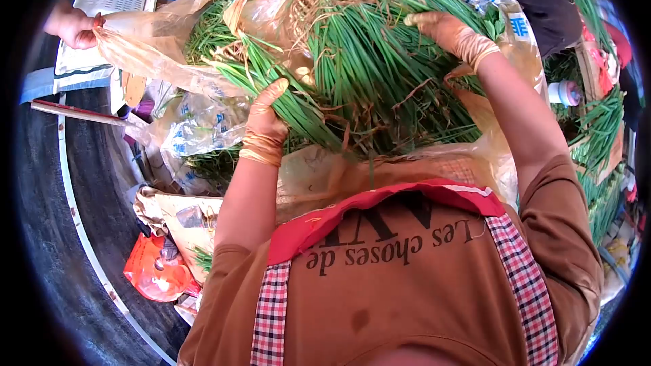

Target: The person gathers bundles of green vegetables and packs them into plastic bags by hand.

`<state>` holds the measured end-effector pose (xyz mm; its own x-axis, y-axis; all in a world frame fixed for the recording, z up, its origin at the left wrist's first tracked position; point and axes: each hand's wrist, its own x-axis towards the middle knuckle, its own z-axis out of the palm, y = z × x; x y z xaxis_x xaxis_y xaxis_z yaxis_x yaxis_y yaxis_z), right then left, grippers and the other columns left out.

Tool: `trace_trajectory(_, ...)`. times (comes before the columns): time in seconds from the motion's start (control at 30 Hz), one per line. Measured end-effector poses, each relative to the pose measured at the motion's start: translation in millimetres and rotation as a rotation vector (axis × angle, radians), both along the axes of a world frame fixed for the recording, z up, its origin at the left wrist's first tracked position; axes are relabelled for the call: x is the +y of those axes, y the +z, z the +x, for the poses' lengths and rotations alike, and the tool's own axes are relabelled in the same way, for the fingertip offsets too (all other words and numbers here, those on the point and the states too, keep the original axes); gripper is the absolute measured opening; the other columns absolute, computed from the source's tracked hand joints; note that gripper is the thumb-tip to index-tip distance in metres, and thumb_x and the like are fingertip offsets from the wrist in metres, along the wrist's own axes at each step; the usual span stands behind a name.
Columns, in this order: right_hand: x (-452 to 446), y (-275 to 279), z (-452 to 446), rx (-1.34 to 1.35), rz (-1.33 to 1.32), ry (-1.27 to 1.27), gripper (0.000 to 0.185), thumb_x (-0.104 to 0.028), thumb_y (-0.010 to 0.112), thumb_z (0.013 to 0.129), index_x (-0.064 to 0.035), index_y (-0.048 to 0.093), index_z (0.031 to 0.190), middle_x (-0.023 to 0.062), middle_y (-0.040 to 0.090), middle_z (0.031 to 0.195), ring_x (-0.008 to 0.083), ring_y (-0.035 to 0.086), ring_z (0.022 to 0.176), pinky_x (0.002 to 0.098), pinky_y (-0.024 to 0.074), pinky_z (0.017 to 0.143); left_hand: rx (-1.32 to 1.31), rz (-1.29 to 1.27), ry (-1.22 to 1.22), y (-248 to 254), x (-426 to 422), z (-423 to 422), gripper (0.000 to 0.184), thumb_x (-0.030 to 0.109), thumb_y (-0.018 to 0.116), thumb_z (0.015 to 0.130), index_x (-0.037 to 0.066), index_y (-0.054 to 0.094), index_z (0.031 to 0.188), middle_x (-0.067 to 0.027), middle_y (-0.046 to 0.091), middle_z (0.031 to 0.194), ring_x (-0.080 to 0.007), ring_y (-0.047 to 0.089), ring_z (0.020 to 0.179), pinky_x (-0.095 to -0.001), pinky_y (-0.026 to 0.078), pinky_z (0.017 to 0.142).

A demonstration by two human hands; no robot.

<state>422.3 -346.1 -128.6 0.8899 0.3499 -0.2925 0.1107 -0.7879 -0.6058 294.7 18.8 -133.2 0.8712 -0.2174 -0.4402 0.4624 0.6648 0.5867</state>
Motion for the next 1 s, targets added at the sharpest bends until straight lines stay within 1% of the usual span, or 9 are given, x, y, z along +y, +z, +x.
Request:
trace_trajectory(0.03, 5.2, 21.1, -1.1, 0.202, 0.013, -0.163, 0.04, -0.033, 0.051, 0.086, -0.0085, 0.057, 0.117, 0.0143, 0.056, 0.12, 0.0318, 0.053, 0.108, 0.0354, 0.0416, 0.095, 0.016, -0.043, -0.02, 5.4, -1.3, 0.5, 0.049, 0.012, 0.062, 0.081, -0.002, 0.046, 0.125, -0.0183, 0.058, 0.113, -0.0312, 0.059, 0.101, -0.0447, 0.047, 0.091)
trace_trajectory(0.2, 82.9, 60.4, -26.5, -0.415, -0.085, -0.18, 0.068, -0.048, 0.055, 0.083, -0.0008, 0.044, 0.13, 0.0247, 0.044, 0.131, 0.0312, 0.046, 0.121, 0.0348, 0.0397, 0.098, -0.204, -0.007, -0.044, 29.0, -9.0, -3.6, 0.058, 0.013, 0.062, 0.079, -0.003, 0.039, 0.13, -0.022, 0.054, 0.119, -0.0341, 0.056, 0.106, -0.0436, 0.049, 0.088)
trace_trajectory(0.37, 170.8, 47.5, -42.0, -0.027, -0.354, -0.189, 0.122, -0.055, 0.073, 0.063, -0.0015, -0.001, 0.144, 0.0288, 0.015, 0.144, 0.0465, 0.024, 0.13, 0.0518, 0.0355, 0.1, -0.169, -0.037, 0.056, 29.6, 9.2, -7.8, 0.054, 0.012, 0.062, 0.078, -0.003, 0.043, 0.126, -0.0218, 0.059, 0.108, -0.0352, 0.061, 0.095, -0.0447, 0.053, 0.079)
trace_trajectory(0.43, 168.5, 22.3, -17.2, 0.096, -0.413, -0.134, 0.101, -0.038, 0.068, 0.074, -0.0018, 0.004, 0.144, 0.0324, 0.027, 0.138, 0.0404, 0.034, 0.127, 0.0489, 0.0402, 0.097, -0.122, -0.039, 0.03, 35.2, 7.2, -5.8, 0.047, 0.01, 0.062, 0.078, -0.002, 0.048, 0.122, -0.0172, 0.063, 0.097, -0.0332, 0.063, 0.089, -0.0452, 0.054, 0.078)
trace_trajectory(0.47, 148.9, -11.5, 6.4, 0.106, -0.075, -0.182, 0.08, -0.026, 0.062, 0.082, 0.0012, 0.018, 0.142, 0.0312, 0.038, 0.131, 0.0351, 0.041, 0.124, 0.0476, 0.0396, 0.098, -0.139, 0.028, 0.044, 26.4, 16.9, -4.4, 0.04, 0.011, 0.063, 0.078, 0.0, 0.053, 0.115, -0.0162, 0.063, 0.093, -0.0315, 0.064, 0.084, -0.0451, 0.054, 0.076)
trace_trajectory(0.63, 50.3, 55.4, 18.7, 0.274, 0.436, -0.285, 0.047, -0.02, 0.065, 0.071, 0.0015, 0.057, 0.112, 0.013, 0.066, 0.093, 0.0226, 0.064, 0.081, 0.0343, 0.0517, 0.072, -0.061, -0.022, 0.117, 36.9, 19.1, 5.3, 0.035, 0.014, 0.064, 0.078, 0.001, 0.056, 0.109, -0.0159, 0.064, 0.092, -0.0296, 0.064, 0.078, -0.0439, 0.054, 0.074)
trace_trajectory(0.73, 41.4, 88.4, 9.4, 0.81, 1.038, -0.232, 0.043, -0.027, 0.065, 0.076, 0.0005, 0.059, 0.108, 0.0147, 0.065, 0.096, 0.0267, 0.063, 0.081, 0.0401, 0.0503, 0.08, -0.131, -0.097, -0.036, 88.4, -28.7, 25.8, 0.041, 0.023, 0.062, 0.081, 0.001, 0.052, 0.115, -0.0174, 0.062, 0.103, -0.0293, 0.063, 0.082, -0.0441, 0.055, 0.073)
trace_trajectory(0.83, 63.9, 117.0, -21.5, 0.757, 1.195, -0.202, 0.038, -0.025, 0.064, 0.078, -0.0015, 0.06, 0.108, 0.0134, 0.065, 0.098, 0.0252, 0.062, 0.085, 0.036, 0.0495, 0.081, -0.108, -0.076, 0.007, 100.5, -73.3, 41.6, 0.053, 0.035, 0.059, 0.084, 0.004, 0.046, 0.124, -0.0169, 0.056, 0.115, -0.0289, 0.06, 0.093, -0.0438, 0.052, 0.08)
trace_trajectory(1.0, 127.0, 94.8, -31.8, 0.333, 1.195, -0.184, 0.072, -0.054, 0.056, 0.083, -0.0103, 0.037, 0.137, 0.0144, 0.042, 0.135, 0.0211, 0.044, 0.117, 0.0347, 0.0346, 0.1, -0.186, 0.065, 0.169, 73.6, -95.7, 45.0, 0.069, 0.058, 0.053, 0.084, 0.011, 0.041, 0.133, -0.0124, 0.051, 0.126, -0.0282, 0.052, 0.111, -0.0456, 0.046, 0.092)
